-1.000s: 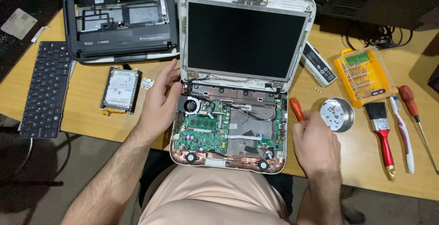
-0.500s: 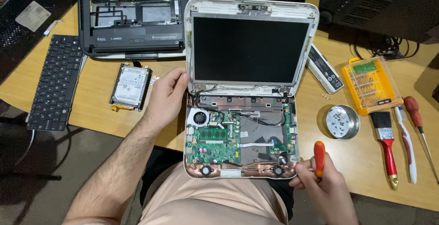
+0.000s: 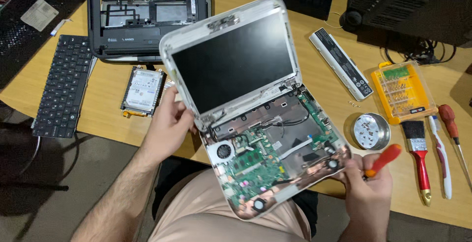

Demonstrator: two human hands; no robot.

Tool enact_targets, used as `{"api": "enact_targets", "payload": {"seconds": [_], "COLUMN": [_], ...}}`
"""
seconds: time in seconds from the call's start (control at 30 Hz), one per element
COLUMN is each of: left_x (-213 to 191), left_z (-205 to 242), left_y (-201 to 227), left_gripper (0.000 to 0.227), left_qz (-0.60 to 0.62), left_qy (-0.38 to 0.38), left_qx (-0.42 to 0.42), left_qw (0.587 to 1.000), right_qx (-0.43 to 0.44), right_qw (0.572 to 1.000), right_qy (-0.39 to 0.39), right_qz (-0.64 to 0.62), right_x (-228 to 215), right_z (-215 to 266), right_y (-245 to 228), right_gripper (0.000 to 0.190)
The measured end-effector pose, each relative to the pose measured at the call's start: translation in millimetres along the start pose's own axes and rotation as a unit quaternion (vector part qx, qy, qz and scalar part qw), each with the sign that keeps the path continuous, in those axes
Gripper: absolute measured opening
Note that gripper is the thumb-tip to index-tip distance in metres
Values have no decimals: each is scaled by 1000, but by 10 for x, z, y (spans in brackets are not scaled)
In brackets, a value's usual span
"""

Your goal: The person uses a screwdriver to remove screws from the bezel of a laptop screen. They then detach the bezel and set it aside, exposing the screen and internal components.

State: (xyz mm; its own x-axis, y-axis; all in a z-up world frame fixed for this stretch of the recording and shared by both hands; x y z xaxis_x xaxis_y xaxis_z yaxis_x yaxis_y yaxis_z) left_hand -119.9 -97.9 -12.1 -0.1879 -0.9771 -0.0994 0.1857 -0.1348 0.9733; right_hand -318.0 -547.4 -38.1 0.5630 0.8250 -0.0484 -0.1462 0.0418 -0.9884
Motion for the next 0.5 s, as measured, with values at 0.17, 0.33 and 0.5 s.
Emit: {"api": "enact_targets", "payload": {"seconds": [0.17,0.33,0.5], "left_x": [15,-133,-244], "left_z": [218,91,-47], "left_y": [-200,-281,200], "left_gripper": [37,63,76], "left_qz": [81,177,204], "left_qy": [-28,46,105], "left_qx": [31,58,89], "left_qw": [996,981,969], "right_qx": [73,71,74], "right_qw": [992,995,994], "right_qy": [84,74,63], "right_qz": [62,17,-49], "right_x": [289,160,302], "right_z": [227,232,167], "right_y": [-249,174,-6], "right_gripper": [37,48,40]}}
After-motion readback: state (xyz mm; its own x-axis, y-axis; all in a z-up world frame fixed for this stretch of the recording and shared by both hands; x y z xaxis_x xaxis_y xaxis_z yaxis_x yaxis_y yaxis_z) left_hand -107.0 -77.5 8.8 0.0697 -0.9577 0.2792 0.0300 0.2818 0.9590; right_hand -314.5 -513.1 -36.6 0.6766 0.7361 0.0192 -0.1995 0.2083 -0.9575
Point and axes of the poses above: each hand's wrist, its own z-axis away from the middle knuckle, its own x-axis out of the palm, y = z × x, the point moved 4 cm from there along -z, towards the middle knuckle, and after that the axes turned 7 degrees about z, right-handed, at the moved point
